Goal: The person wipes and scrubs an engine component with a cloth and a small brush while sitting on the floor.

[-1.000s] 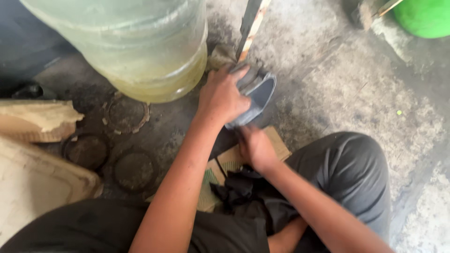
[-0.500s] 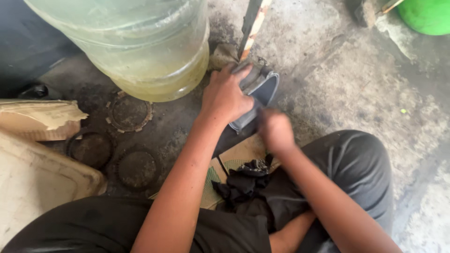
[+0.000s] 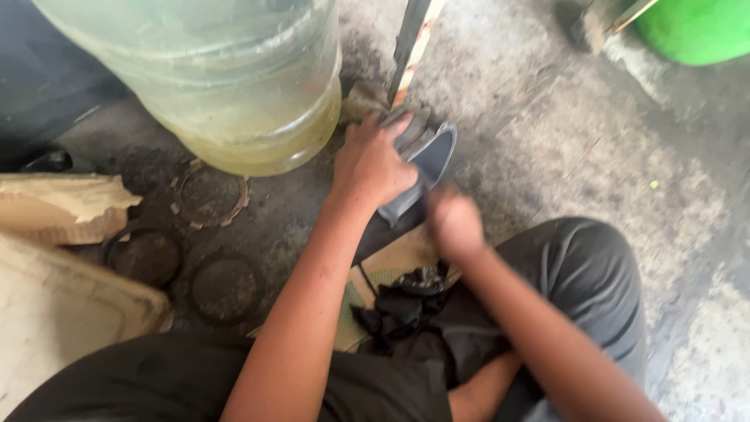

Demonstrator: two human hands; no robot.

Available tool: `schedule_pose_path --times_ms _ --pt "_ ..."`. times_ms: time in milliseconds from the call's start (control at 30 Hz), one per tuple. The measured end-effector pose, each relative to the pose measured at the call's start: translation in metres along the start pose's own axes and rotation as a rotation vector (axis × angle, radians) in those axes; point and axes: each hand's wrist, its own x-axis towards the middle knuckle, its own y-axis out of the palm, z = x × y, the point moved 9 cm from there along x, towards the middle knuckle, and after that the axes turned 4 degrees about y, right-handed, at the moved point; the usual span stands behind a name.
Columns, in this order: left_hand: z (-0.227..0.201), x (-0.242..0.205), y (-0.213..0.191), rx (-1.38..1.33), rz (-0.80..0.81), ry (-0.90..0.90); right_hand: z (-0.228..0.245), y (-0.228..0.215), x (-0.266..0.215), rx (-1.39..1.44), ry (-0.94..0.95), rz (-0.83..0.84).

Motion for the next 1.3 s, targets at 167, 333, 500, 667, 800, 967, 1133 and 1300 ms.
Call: schedule_pose_path --times_ms 167,333,500,667,800,967,1133,1300 --pt "0.001 -0.001 0.002 0.017 0.002 0.015 0.037 -0.005 -0.022 0.038 -0.265 -0.044" --pt "0.007 -0.003 -0.002 0.011 -0.033 0.009 -0.002 -0.017 0.01 0.19 -0.076 -0.137" --pt "0.006 -0.004 0.002 -0.019 0.009 -0.023 0.044 -0.006 -0.025 0.175 -0.332 -0.041" --pt "0.004 -0.009 0.001 -0.024 0.01 -0.02 0.025 -0.001 -0.008 0.103 -0.131 -0.077" --pt "0.002 -0.006 -0.003 -0.021 0.014 -0.017 0.029 -0.004 -0.004 0.125 -0.202 0.096" --pt "-0.003 -0.008 -0.006 0.004 -0.027 -0.019 0.012 -0.022 0.007 0.094 -0.1 -0.013" --pt "-0.003 -0.01 -0.005 -0.007 -0.022 -0.017 0.041 -0.032 -0.021 0.329 -0.173 -0.085" --pt "-0.008 -0.006 -0.004 0.035 -0.018 -0.027 0.008 -0.048 0.001 0.39 0.013 -0.265"
